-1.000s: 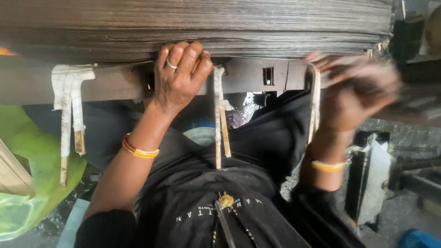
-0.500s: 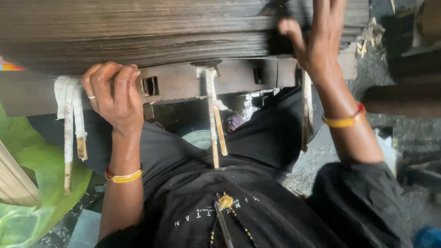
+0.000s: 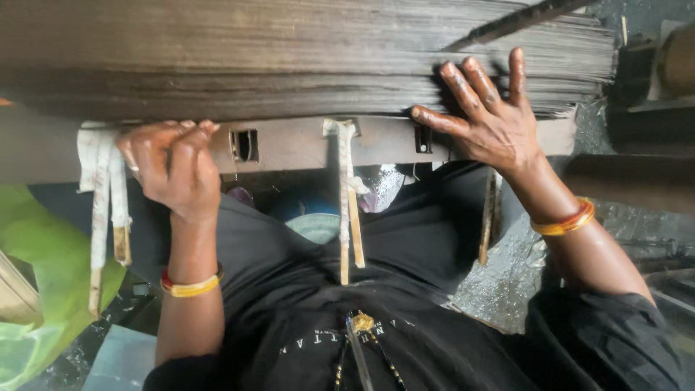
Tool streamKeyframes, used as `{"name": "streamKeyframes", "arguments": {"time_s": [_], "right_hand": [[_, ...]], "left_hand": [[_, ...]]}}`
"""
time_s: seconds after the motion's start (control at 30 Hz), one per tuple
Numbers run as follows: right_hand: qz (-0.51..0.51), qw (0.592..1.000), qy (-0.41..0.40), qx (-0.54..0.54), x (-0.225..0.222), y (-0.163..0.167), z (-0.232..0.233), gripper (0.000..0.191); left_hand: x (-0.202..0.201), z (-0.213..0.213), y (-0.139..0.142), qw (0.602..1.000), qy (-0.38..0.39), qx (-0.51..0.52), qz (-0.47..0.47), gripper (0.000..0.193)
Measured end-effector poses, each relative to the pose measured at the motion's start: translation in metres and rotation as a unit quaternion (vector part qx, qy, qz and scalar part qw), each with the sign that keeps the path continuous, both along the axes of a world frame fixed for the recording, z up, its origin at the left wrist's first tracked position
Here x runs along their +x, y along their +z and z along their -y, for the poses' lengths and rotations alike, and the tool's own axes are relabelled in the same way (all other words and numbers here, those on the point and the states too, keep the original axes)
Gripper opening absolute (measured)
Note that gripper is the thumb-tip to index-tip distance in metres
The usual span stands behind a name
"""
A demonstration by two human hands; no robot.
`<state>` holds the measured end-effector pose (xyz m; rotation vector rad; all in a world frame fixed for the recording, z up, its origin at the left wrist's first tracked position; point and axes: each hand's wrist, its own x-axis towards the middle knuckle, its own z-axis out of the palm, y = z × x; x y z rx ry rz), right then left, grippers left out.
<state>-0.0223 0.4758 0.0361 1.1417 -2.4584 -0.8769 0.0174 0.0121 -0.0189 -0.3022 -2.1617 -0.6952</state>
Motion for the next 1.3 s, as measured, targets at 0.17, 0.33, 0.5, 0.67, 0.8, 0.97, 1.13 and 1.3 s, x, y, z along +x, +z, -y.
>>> {"name": "streamKeyframes", "arguments": {"time_s": [0.17, 0.33, 0.5, 0.67, 0.8, 0.97, 1.13, 1.3], "right_hand": [[0.006, 0.998, 0.019, -0.066, -0.003, -0.009, -0.004, 0.073], [-0.007, 0.996, 0.018, -0.089, 0.004, -0.021, 0.002, 0.078], [-0.024, 0.996, 0.036, -0.074, 0.003, -0.03, -0.004, 0.071], [-0.069, 0.992, 0.066, -0.082, -0.01, -0.032, 0.0, 0.063], [-0.138, 0.989, 0.048, -0.032, -0.014, -0.028, 0.016, 0.066], [-0.085, 0.991, 0.009, -0.102, -0.006, -0.016, 0.029, 0.089], [-0.031, 0.971, -0.028, -0.236, -0.004, 0.001, 0.028, 0.067], [-0.02, 0.962, 0.049, -0.268, -0.016, 0.021, 0.021, 0.072]], "left_hand": [[-0.001, 0.004, -0.013, 0.999, 0.012, -0.041, -0.034, 0.018], [0.003, 0.009, -0.022, 0.996, 0.027, -0.062, -0.054, 0.019], [0.003, 0.013, -0.038, 0.994, 0.025, -0.052, -0.096, 0.013], [-0.003, 0.018, -0.06, 0.991, 0.028, -0.02, -0.131, 0.011], [-0.002, 0.025, -0.06, 0.993, 0.051, -0.059, -0.085, 0.01], [-0.004, 0.017, -0.041, 0.998, 0.051, -0.009, -0.018, 0.029], [0.007, 0.004, -0.012, 0.983, 0.106, -0.153, 0.0, 0.048], [0.009, -0.015, 0.001, 0.989, 0.126, -0.058, 0.057, 0.054]]}}
